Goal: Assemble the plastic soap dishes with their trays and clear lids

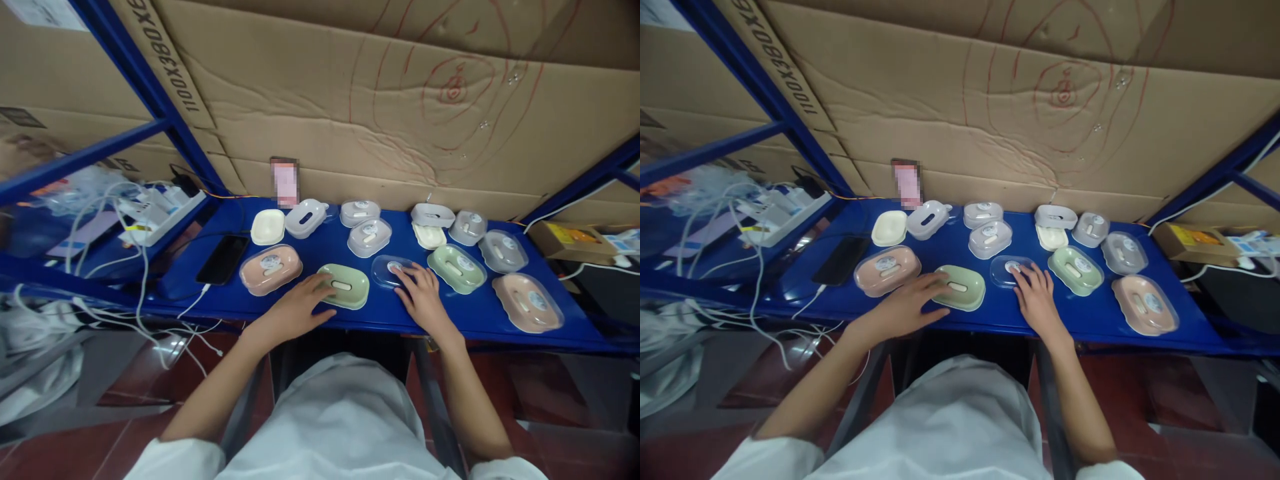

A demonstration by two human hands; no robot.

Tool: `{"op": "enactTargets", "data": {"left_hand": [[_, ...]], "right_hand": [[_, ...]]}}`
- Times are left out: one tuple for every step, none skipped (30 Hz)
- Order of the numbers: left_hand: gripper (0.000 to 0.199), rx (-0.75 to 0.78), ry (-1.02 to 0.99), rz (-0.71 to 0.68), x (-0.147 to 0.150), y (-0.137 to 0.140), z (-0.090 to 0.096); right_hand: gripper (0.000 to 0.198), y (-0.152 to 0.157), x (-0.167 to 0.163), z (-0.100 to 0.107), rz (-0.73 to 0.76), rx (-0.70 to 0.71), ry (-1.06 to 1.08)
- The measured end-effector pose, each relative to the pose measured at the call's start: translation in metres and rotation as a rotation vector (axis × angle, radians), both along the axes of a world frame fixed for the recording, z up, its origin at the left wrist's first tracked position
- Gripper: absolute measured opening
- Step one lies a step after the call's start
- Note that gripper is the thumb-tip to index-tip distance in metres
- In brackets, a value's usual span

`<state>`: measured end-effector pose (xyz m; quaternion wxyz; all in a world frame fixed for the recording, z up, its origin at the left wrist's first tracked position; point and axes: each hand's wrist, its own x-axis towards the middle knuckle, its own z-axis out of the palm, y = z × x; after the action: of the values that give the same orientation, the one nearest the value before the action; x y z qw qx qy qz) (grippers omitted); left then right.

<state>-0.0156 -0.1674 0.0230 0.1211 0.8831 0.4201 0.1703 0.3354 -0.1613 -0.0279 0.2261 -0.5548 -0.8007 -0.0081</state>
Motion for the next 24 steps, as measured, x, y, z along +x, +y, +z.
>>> {"op": "enactTargets", "data": {"left_hand": [[0.03,-0.002,-0.04,0.002,0.0,-0.006,-0.007],[0.027,0.002,-0.081,0.008,0.0,-0.011,-0.012],[0.024,0.011,-0.12,0.017,0.0,-0.014,-0.016],[0.021,0.022,-0.155,0.025,0.0,-0.016,-0.018],[0.019,0.032,-0.184,0.033,0.001,-0.017,-0.021],[0.017,0.037,-0.209,0.041,0.002,-0.017,-0.022],[0.017,0.039,-0.233,0.052,0.004,-0.017,-0.024],[0.018,0.034,-0.26,0.063,0.006,-0.017,-0.025],[0.023,0.025,-0.291,0.075,0.008,-0.016,-0.027],[0.03,0.013,-0.322,0.089,0.01,-0.016,-0.029],[0.038,-0.001,-0.352,0.103,0.011,-0.015,-0.032],[0.047,-0.015,-0.376,0.114,0.012,-0.014,-0.034],[0.055,-0.028,-0.395,0.121,0.013,-0.012,-0.036],[0.062,-0.04,-0.41,0.125,0.014,-0.011,-0.038],[0.067,-0.052,-0.421,0.129,0.014,-0.01,-0.04],[0.07,-0.064,-0.429,0.135,0.015,-0.009,-0.041],[0.072,-0.075,-0.436,0.144,0.014,-0.008,-0.042],[0.073,-0.086,-0.442,0.154,0.014,-0.007,-0.043],[0.072,-0.097,-0.447,0.162,0.014,-0.006,-0.044],[0.071,-0.107,-0.453,0.166,0.013,-0.005,-0.044],[0.07,-0.114,-0.461,0.165,0.013,-0.005,-0.044],[0.069,-0.12,-0.47,0.162,0.013,-0.004,-0.045],[0.069,-0.124,-0.478,0.16,0.013,-0.003,-0.045],[0.068,-0.124,-0.484,0.16,0.012,-0.003,-0.045]], "right_hand": [[0.048,0.001,0.005,-0.002,0.03,-0.008,0.02],[0.047,0.003,0.008,-0.003,0.054,-0.01,0.046],[0.047,0.003,0.009,-0.003,0.07,-0.008,0.08],[0.047,0.003,0.009,-0.002,0.077,-0.006,0.123],[0.047,0.003,0.007,-0.002,0.079,-0.003,0.173],[0.047,0.001,0.004,-0.001,0.079,-0.001,0.227],[0.047,-0.001,-0.001,0.0,0.08,-0.001,0.275],[0.048,-0.004,-0.006,0.001,0.086,-0.005,0.307],[0.049,-0.007,-0.013,0.002,0.1,-0.011,0.318],[0.051,-0.01,-0.021,0.002,0.123,-0.019,0.306],[0.052,-0.014,-0.031,0.003,0.155,-0.026,0.272],[0.053,-0.017,-0.04,0.004,0.193,-0.032,0.228],[0.054,-0.019,-0.05,0.005,0.233,-0.033,0.183],[0.055,-0.02,-0.06,0.006,0.273,-0.027,0.14],[0.056,-0.021,-0.068,0.007,0.306,-0.017,0.104],[0.057,-0.02,-0.075,0.008,0.329,-0.003,0.076],[0.058,-0.02,-0.081,0.009,0.34,0.012,0.055],[0.058,-0.019,-0.085,0.01,0.341,0.025,0.04],[0.058,-0.018,-0.088,0.011,0.336,0.036,0.031],[0.058,-0.017,-0.09,0.011,0.328,0.045,0.026],[0.057,-0.017,-0.09,0.011,0.322,0.052,0.022],[0.057,-0.017,-0.091,0.01,0.32,0.057,0.017],[0.056,-0.017,-0.09,0.01,0.322,0.063,0.013],[0.056,-0.017,-0.09,0.009,0.324,0.069,0.01]]}}
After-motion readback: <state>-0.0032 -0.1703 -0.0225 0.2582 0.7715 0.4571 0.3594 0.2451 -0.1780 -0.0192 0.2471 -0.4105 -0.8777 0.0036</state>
